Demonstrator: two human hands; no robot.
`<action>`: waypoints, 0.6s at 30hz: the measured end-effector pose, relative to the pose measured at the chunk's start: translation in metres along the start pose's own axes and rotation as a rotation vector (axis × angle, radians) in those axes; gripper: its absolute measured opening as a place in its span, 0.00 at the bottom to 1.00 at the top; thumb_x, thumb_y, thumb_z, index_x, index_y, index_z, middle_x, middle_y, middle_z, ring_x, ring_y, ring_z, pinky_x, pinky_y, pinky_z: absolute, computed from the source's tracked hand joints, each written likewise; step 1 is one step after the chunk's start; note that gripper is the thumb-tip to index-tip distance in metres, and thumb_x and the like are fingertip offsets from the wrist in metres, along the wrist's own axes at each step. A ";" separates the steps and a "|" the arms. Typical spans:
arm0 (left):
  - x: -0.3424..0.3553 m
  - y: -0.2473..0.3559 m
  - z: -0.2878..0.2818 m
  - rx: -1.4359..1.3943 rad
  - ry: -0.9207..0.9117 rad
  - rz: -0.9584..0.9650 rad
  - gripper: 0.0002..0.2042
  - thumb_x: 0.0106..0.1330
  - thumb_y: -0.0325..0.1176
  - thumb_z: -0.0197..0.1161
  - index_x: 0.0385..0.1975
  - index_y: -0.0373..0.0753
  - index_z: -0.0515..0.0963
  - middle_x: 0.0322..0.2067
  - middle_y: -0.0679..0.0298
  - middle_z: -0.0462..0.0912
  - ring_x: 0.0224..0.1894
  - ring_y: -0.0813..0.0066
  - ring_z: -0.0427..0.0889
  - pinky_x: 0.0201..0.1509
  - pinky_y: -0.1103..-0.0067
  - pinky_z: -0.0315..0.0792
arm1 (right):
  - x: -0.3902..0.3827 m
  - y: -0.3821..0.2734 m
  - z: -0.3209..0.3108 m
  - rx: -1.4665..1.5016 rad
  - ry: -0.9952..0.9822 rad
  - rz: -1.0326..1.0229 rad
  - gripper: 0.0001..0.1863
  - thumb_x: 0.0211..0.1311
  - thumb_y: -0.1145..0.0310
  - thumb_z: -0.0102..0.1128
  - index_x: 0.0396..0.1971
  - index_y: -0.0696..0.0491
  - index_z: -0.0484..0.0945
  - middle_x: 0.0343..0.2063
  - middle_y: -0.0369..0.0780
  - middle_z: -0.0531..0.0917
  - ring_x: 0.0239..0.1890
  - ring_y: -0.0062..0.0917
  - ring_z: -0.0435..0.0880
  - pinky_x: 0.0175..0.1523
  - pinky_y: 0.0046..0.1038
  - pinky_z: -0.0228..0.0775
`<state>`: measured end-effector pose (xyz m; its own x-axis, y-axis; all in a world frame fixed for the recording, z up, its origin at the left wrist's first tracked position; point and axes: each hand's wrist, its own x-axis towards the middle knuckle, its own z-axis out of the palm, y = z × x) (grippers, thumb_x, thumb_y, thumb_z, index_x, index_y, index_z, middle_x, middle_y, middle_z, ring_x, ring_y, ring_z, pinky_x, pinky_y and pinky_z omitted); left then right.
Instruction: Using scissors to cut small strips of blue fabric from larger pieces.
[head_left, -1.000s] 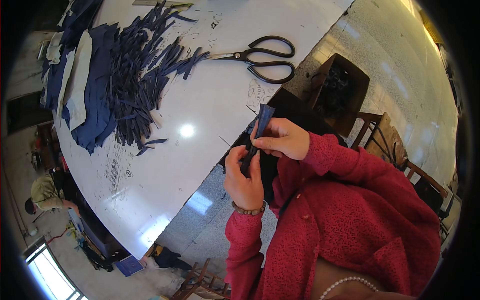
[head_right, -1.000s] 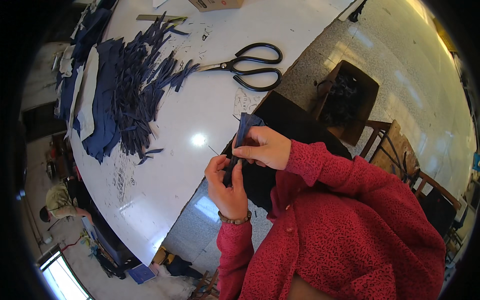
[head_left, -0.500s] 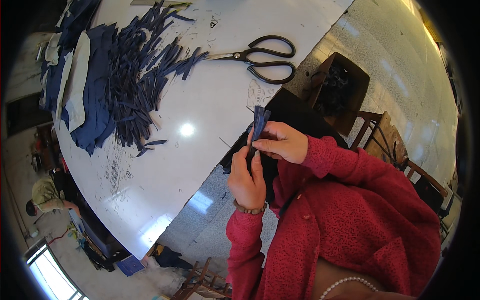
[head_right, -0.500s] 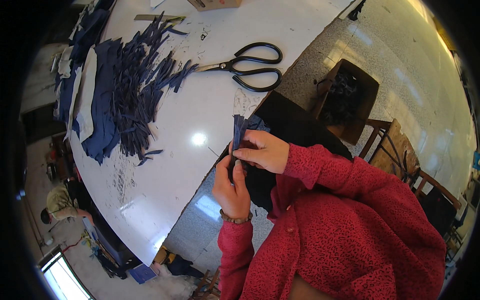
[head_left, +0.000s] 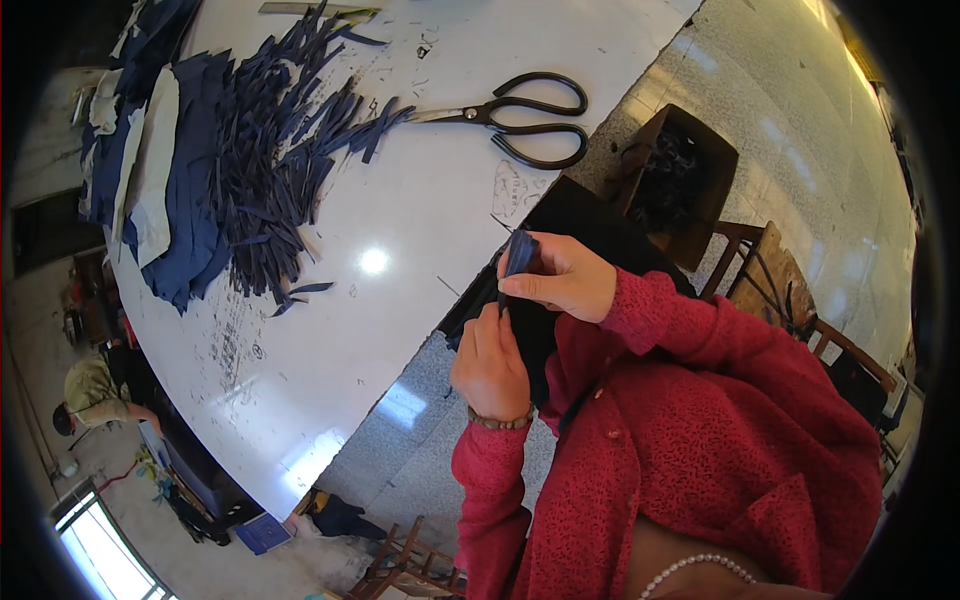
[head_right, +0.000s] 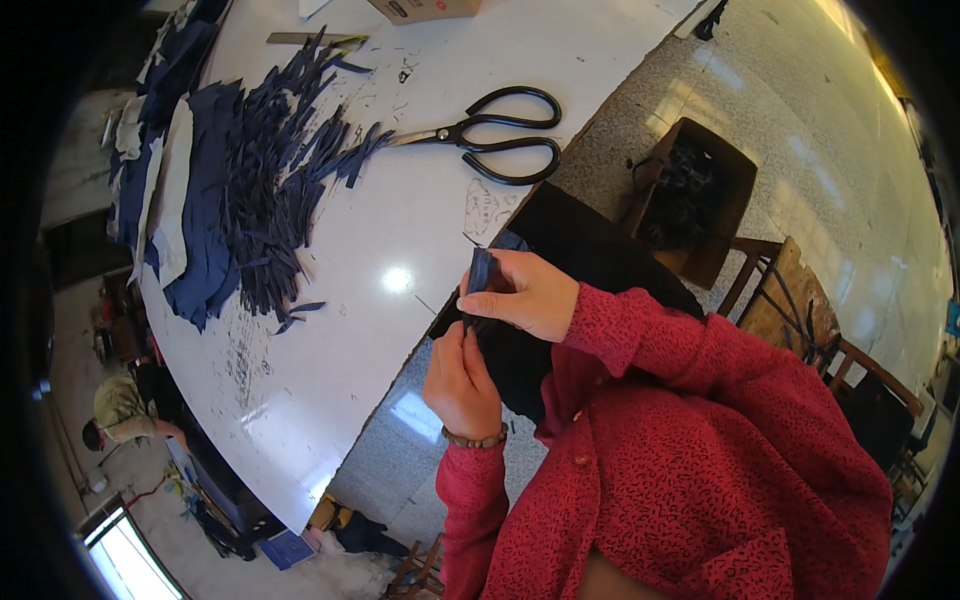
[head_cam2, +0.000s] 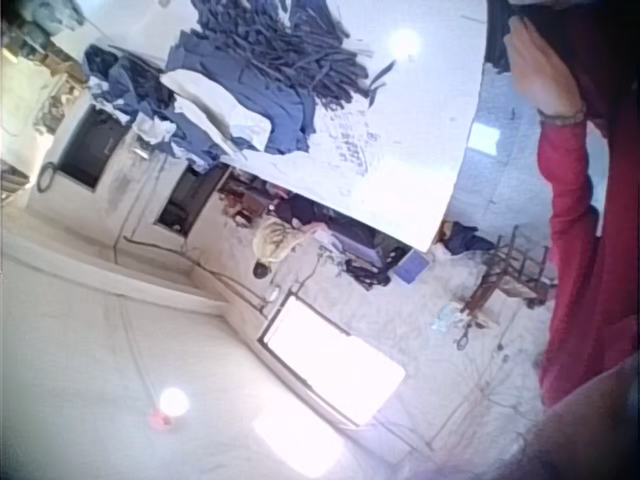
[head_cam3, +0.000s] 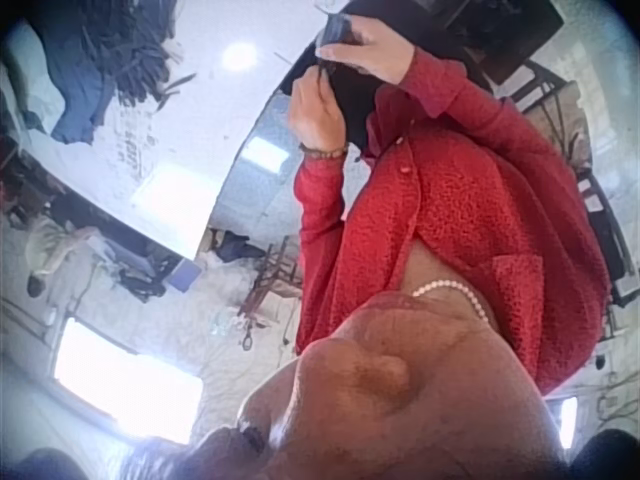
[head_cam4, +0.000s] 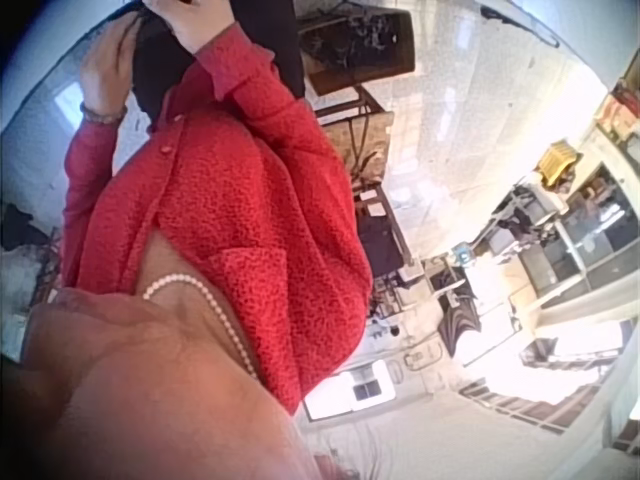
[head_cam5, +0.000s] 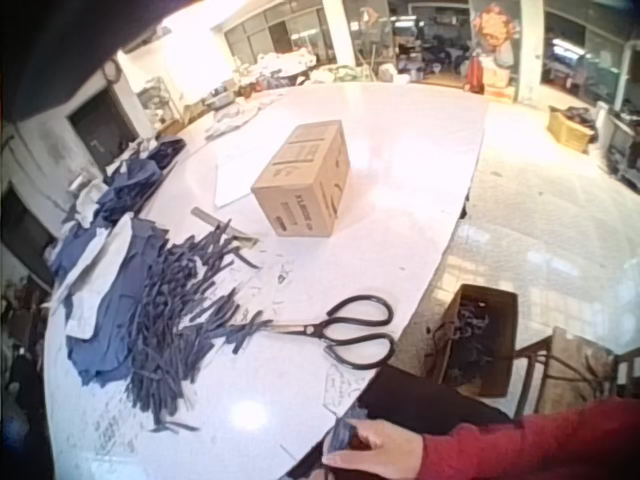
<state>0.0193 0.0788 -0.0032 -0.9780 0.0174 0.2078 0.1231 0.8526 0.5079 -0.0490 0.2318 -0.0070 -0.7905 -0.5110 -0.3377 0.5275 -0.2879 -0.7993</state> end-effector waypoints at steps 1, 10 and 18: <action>0.000 0.000 -0.001 -0.048 0.001 -0.014 0.07 0.68 0.27 0.55 0.41 0.34 0.76 0.27 0.55 0.79 0.27 0.56 0.79 0.30 0.72 0.71 | 0.000 0.000 -0.002 0.035 -0.015 0.016 0.09 0.65 0.65 0.59 0.39 0.53 0.72 0.24 0.28 0.70 0.21 0.09 0.62 0.24 0.15 0.53; -0.002 0.003 -0.004 -0.423 -0.150 -0.244 0.09 0.70 0.29 0.52 0.43 0.33 0.76 0.22 0.63 0.76 0.23 0.79 0.75 0.26 0.80 0.68 | 0.003 0.011 -0.007 -0.196 -0.107 -0.208 0.09 0.66 0.66 0.57 0.39 0.55 0.72 0.26 0.32 0.74 0.24 0.11 0.68 0.26 0.15 0.60; -0.008 -0.001 0.003 -0.348 -0.010 -0.209 0.09 0.70 0.29 0.52 0.43 0.34 0.77 0.24 0.64 0.77 0.24 0.81 0.73 0.28 0.83 0.67 | -0.003 -0.009 0.000 -0.079 0.040 0.027 0.08 0.64 0.71 0.58 0.37 0.56 0.70 0.28 0.37 0.79 0.27 0.14 0.77 0.26 0.17 0.67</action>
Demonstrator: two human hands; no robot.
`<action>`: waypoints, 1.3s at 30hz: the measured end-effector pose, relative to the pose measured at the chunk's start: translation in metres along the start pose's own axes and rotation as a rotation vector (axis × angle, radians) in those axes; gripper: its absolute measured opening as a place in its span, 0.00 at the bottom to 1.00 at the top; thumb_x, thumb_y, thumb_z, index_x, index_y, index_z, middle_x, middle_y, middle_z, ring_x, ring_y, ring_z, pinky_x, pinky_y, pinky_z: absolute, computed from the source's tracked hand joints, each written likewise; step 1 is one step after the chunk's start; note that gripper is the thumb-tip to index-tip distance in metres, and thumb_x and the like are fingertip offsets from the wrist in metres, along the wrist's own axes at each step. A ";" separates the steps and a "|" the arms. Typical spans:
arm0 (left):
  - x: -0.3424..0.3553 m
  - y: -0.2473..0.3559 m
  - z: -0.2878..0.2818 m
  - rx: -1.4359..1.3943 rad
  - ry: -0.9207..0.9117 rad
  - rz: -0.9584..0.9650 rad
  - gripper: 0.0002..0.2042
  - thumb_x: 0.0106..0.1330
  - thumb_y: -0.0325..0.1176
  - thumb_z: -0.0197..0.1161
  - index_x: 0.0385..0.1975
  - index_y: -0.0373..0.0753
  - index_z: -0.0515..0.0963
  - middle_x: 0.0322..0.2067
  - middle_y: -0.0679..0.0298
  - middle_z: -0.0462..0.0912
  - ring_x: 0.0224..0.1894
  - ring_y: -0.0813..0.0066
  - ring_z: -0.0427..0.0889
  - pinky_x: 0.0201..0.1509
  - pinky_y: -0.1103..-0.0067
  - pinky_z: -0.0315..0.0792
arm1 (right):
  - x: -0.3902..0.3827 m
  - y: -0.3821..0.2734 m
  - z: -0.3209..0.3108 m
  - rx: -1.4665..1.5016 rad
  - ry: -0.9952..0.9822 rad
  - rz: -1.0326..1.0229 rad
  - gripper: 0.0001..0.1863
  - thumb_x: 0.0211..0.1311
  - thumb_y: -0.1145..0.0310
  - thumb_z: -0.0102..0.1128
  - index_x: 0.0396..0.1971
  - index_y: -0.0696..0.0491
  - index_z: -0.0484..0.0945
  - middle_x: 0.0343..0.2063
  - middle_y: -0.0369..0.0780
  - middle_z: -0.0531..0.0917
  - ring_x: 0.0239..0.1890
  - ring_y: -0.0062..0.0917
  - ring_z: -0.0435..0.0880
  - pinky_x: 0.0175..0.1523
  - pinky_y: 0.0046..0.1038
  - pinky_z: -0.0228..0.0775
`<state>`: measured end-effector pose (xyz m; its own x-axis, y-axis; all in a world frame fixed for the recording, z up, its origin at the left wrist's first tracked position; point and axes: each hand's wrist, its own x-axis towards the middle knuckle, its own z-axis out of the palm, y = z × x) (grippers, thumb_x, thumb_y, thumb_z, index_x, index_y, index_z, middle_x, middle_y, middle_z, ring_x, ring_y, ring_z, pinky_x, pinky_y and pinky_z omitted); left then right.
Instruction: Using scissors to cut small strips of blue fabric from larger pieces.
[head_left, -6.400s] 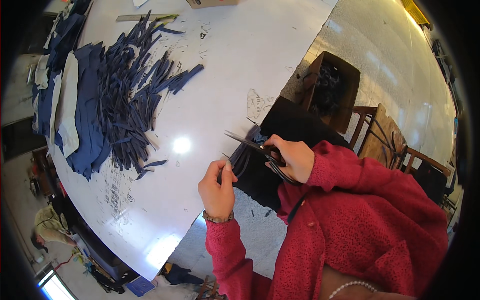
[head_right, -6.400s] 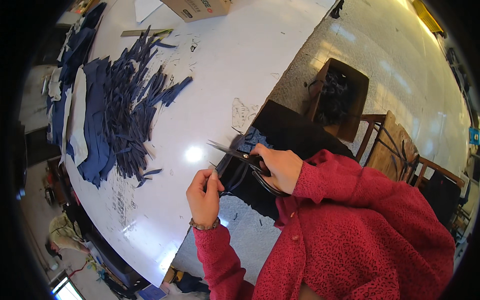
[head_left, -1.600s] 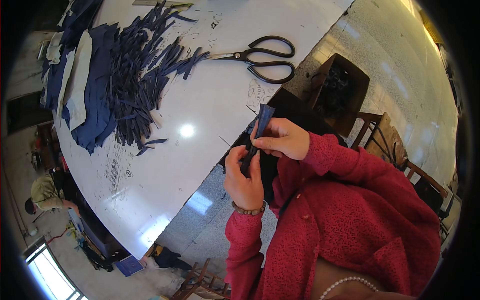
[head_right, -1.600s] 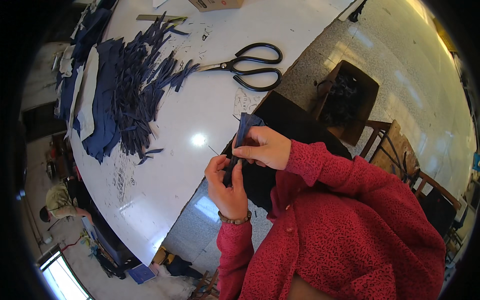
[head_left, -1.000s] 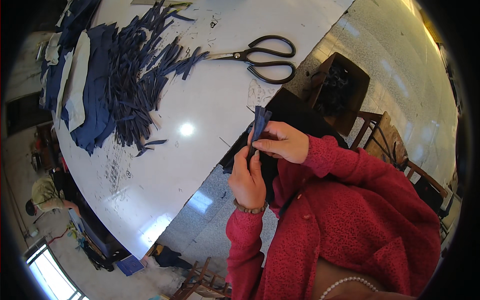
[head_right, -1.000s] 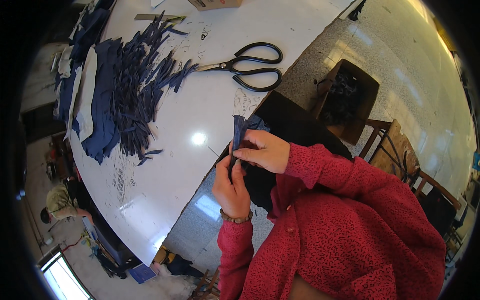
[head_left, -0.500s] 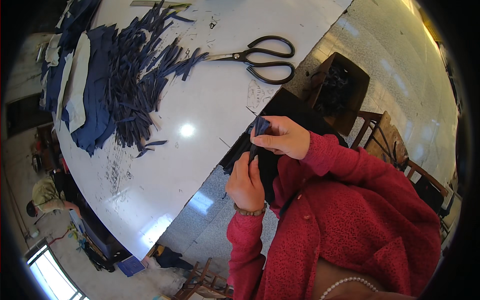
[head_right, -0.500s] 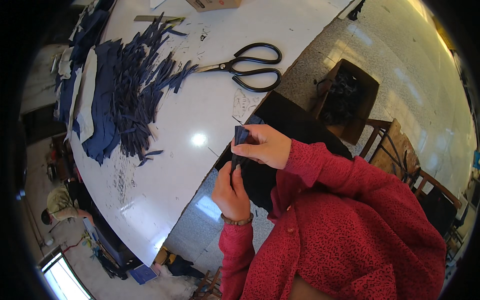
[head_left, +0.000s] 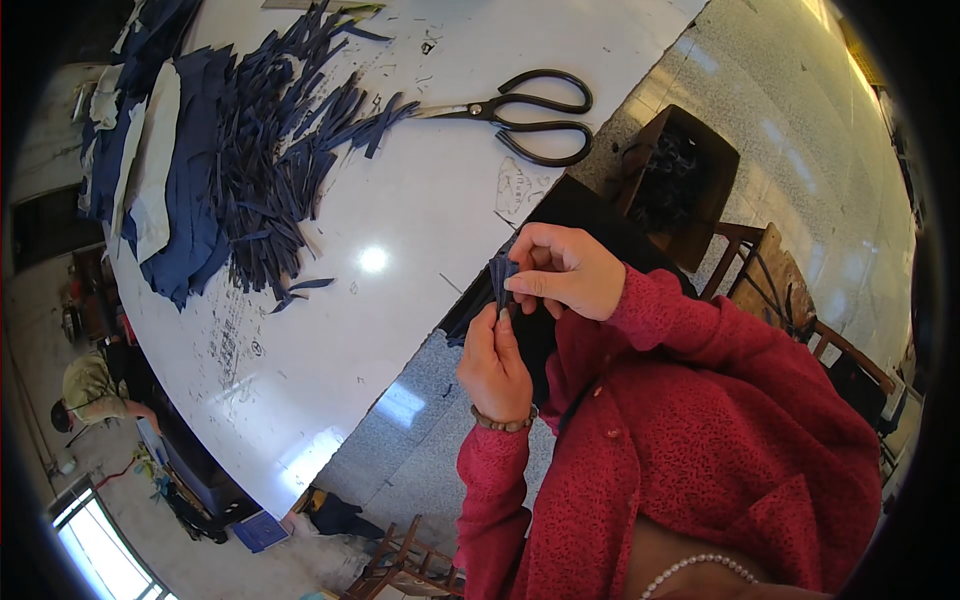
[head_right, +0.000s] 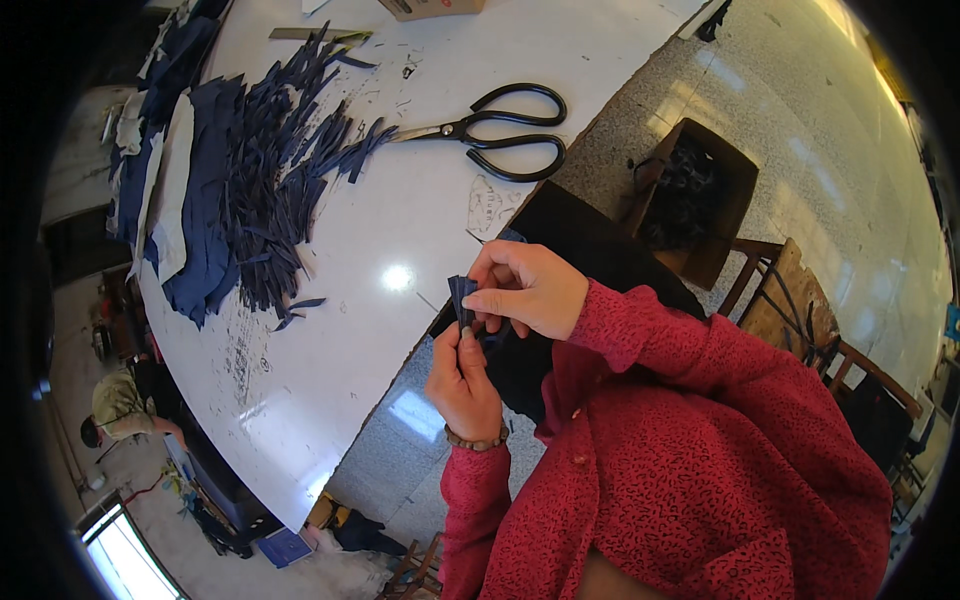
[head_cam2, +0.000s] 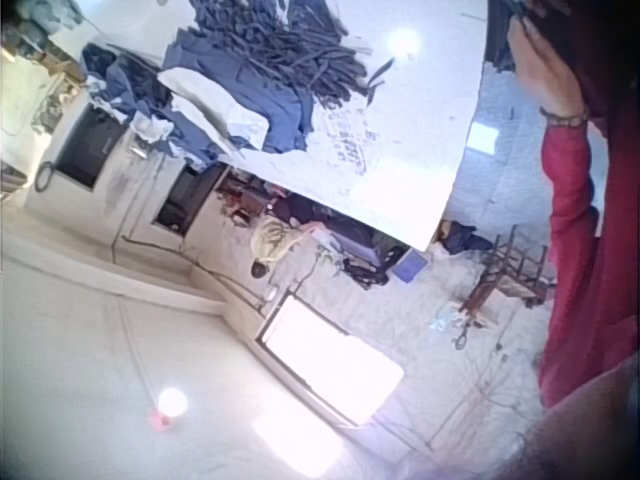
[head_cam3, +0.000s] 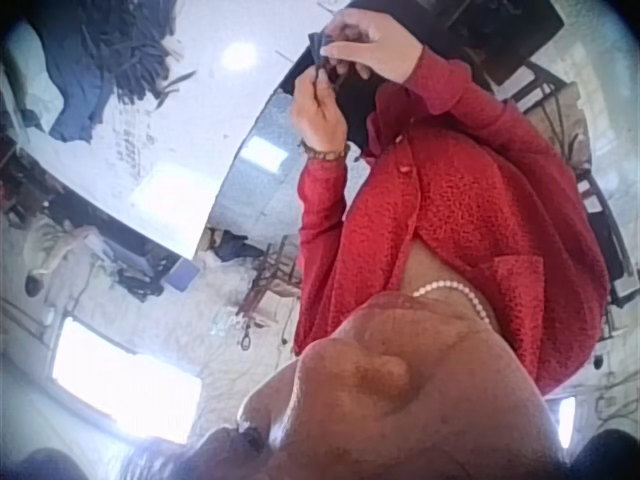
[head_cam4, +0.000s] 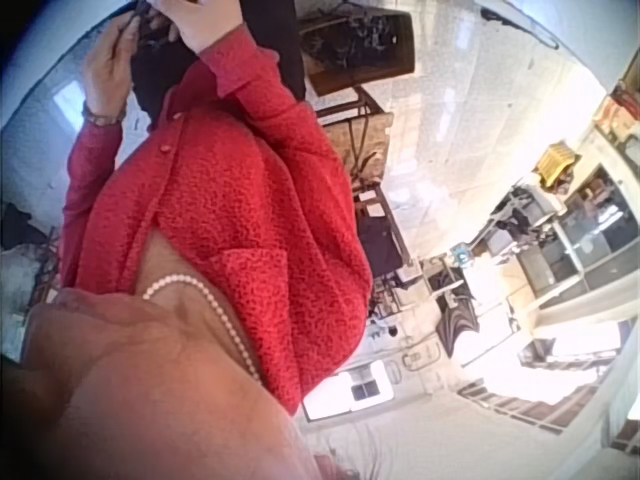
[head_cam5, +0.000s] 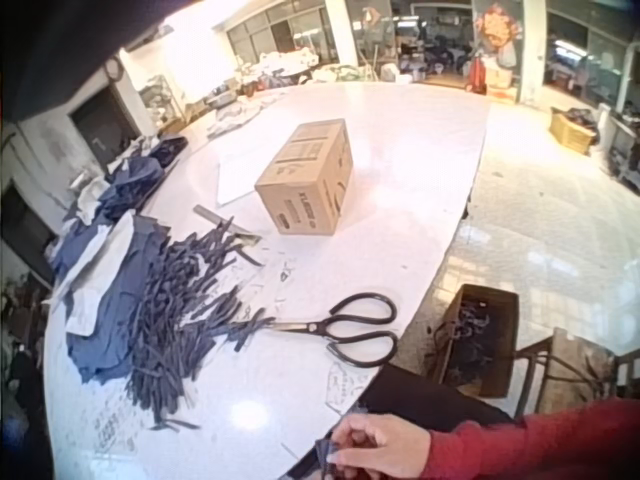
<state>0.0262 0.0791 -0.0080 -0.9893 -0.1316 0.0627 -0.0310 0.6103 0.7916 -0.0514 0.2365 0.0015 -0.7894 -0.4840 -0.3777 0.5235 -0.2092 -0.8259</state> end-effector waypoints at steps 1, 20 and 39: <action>0.000 0.000 0.000 0.010 0.013 0.024 0.09 0.70 0.28 0.52 0.43 0.33 0.77 0.25 0.64 0.78 0.25 0.81 0.73 0.29 0.83 0.67 | 0.000 0.000 0.000 -0.012 -0.001 -0.011 0.07 0.64 0.71 0.57 0.37 0.56 0.69 0.27 0.37 0.79 0.26 0.14 0.76 0.26 0.17 0.67; 0.001 0.009 -0.009 -0.160 0.016 -0.089 0.08 0.68 0.28 0.56 0.42 0.32 0.78 0.32 0.58 0.83 0.31 0.76 0.80 0.35 0.81 0.72 | -0.002 -0.002 0.000 -0.164 -0.032 -0.213 0.04 0.64 0.73 0.56 0.32 0.57 0.71 0.44 0.41 0.76 0.33 0.16 0.77 0.32 0.19 0.72; 0.005 0.009 -0.013 -0.162 -0.077 -0.049 0.07 0.70 0.28 0.54 0.40 0.33 0.78 0.21 0.69 0.73 0.24 0.84 0.70 0.28 0.86 0.64 | -0.001 -0.002 -0.007 -0.132 0.069 -0.231 0.08 0.57 0.79 0.61 0.34 0.56 0.72 0.33 0.35 0.79 0.39 0.17 0.79 0.46 0.21 0.73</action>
<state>0.0224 0.0736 0.0071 -0.9954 -0.0941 -0.0206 -0.0626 0.4696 0.8806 -0.0532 0.2432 0.0005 -0.9053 -0.3766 -0.1965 0.2840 -0.1926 -0.9393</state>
